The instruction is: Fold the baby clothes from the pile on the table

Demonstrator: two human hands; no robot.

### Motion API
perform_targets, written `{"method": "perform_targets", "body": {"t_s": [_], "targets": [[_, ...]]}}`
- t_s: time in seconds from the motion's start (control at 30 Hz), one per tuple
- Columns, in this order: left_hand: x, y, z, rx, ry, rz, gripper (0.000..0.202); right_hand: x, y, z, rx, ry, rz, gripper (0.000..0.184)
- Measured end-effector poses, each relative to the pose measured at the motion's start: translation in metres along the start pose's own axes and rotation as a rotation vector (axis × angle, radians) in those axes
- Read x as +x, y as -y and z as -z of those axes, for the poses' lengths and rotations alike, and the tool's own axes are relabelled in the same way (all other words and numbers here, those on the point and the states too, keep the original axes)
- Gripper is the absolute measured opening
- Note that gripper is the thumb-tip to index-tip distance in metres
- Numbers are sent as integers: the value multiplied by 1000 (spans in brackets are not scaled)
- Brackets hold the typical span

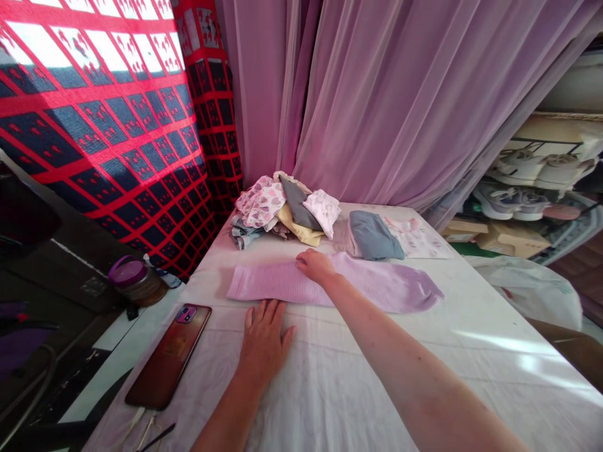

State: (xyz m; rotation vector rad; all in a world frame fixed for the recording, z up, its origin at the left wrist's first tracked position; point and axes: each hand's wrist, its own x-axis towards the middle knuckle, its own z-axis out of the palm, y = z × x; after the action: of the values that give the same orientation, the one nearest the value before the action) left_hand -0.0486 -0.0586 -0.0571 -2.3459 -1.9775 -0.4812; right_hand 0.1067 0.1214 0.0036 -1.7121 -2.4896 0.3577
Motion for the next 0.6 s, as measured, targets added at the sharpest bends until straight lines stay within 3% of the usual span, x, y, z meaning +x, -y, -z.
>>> {"method": "perform_targets", "body": {"t_s": [0.6], "targets": [[2,-4,8,-38,69,44,48,3,6,-10,-41,-57,-33,29]]}}
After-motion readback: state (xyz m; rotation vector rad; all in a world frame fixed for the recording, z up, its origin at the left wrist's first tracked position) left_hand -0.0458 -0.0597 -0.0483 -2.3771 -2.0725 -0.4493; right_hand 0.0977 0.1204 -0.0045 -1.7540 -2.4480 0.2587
